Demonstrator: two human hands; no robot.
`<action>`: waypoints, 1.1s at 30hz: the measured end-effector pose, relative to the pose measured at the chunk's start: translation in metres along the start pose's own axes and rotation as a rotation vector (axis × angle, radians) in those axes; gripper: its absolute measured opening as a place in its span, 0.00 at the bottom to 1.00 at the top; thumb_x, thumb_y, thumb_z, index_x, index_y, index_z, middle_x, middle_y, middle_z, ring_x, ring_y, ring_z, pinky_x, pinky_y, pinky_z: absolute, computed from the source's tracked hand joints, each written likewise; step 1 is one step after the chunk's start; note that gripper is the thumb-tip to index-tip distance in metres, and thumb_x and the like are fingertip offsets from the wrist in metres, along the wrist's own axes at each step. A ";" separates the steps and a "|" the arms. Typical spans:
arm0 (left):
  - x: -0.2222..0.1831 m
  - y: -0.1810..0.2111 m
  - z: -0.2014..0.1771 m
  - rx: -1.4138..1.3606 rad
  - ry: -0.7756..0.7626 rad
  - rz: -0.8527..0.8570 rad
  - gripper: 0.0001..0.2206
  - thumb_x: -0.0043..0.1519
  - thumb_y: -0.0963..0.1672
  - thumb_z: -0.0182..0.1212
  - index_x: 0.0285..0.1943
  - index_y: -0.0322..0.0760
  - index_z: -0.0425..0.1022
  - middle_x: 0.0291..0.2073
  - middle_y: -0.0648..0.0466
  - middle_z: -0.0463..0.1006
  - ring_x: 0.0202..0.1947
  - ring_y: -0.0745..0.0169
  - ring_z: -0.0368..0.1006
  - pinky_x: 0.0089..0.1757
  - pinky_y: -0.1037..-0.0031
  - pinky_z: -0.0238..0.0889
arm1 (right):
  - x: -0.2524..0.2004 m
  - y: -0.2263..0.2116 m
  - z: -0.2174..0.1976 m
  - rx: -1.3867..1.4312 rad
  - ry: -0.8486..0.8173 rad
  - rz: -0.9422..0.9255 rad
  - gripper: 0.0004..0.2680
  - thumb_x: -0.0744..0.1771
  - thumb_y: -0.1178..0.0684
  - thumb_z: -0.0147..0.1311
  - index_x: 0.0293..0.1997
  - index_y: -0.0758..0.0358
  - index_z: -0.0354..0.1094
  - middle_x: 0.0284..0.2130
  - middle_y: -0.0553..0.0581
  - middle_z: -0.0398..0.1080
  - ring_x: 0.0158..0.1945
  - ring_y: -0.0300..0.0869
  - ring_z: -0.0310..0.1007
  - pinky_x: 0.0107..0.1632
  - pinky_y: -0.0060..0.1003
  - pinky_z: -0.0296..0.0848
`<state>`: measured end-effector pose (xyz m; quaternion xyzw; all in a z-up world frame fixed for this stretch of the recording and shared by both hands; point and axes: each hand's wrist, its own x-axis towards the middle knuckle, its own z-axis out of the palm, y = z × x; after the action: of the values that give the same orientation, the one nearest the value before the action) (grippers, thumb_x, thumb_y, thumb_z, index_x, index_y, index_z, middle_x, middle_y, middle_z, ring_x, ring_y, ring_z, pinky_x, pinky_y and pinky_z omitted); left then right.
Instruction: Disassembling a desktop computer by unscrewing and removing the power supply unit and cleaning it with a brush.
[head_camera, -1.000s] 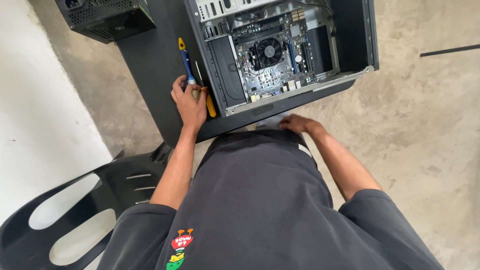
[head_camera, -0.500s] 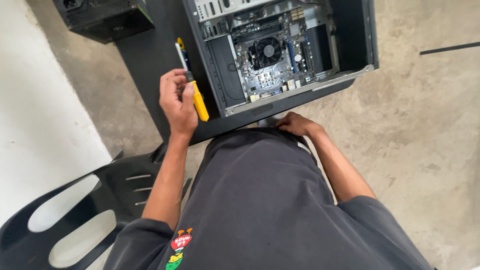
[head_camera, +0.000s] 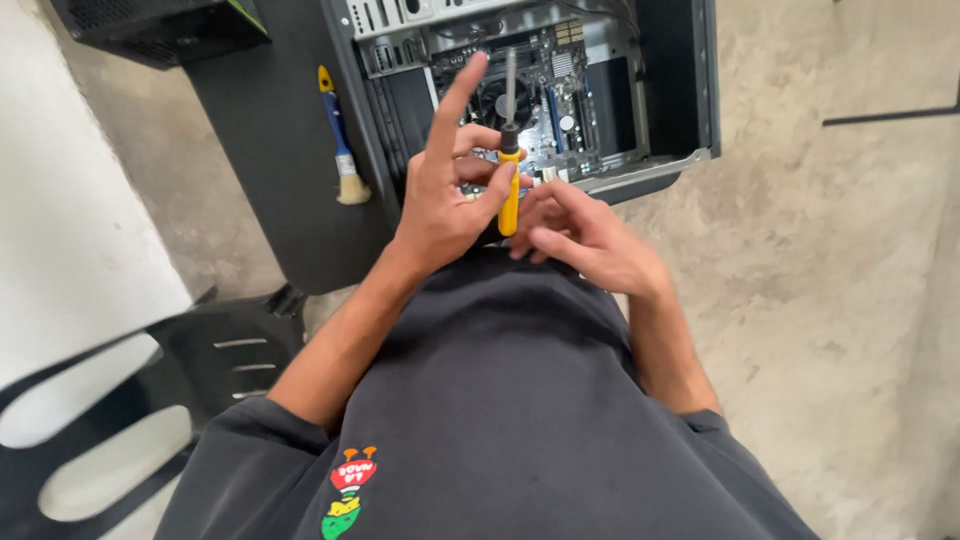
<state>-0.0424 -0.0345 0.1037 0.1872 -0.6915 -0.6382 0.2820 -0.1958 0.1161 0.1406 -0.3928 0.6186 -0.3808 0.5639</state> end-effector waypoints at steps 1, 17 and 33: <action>0.001 -0.002 0.008 0.027 -0.008 0.011 0.33 0.74 0.38 0.58 0.83 0.58 0.44 0.46 0.56 0.78 0.39 0.65 0.91 0.43 0.84 0.82 | 0.008 0.001 0.001 0.052 0.034 -0.044 0.05 0.72 0.52 0.46 0.46 0.61 0.58 0.34 0.59 0.76 0.38 0.41 0.81 0.40 0.30 0.79; 0.074 -0.071 0.089 0.861 0.053 -0.006 0.10 0.68 0.50 0.60 0.39 0.44 0.81 0.31 0.58 0.70 0.33 0.59 0.67 0.24 0.64 0.63 | 0.038 0.009 -0.144 -0.610 0.431 -0.549 0.06 0.68 0.66 0.67 0.47 0.71 0.73 0.37 0.61 0.72 0.32 0.39 0.65 0.34 0.31 0.66; 0.161 -0.203 0.108 0.337 -0.065 0.081 0.04 0.62 0.37 0.61 0.42 0.29 0.79 0.35 0.46 0.86 0.35 0.58 0.81 0.34 0.65 0.71 | 0.141 0.094 -0.197 -0.850 0.254 -0.847 0.10 0.70 0.65 0.62 0.58 0.69 0.71 0.41 0.63 0.74 0.39 0.53 0.74 0.44 0.43 0.70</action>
<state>-0.2548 -0.0737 -0.0751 0.1831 -0.8044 -0.5072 0.2494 -0.4058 0.0298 0.0131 -0.7466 0.5689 -0.3356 0.0795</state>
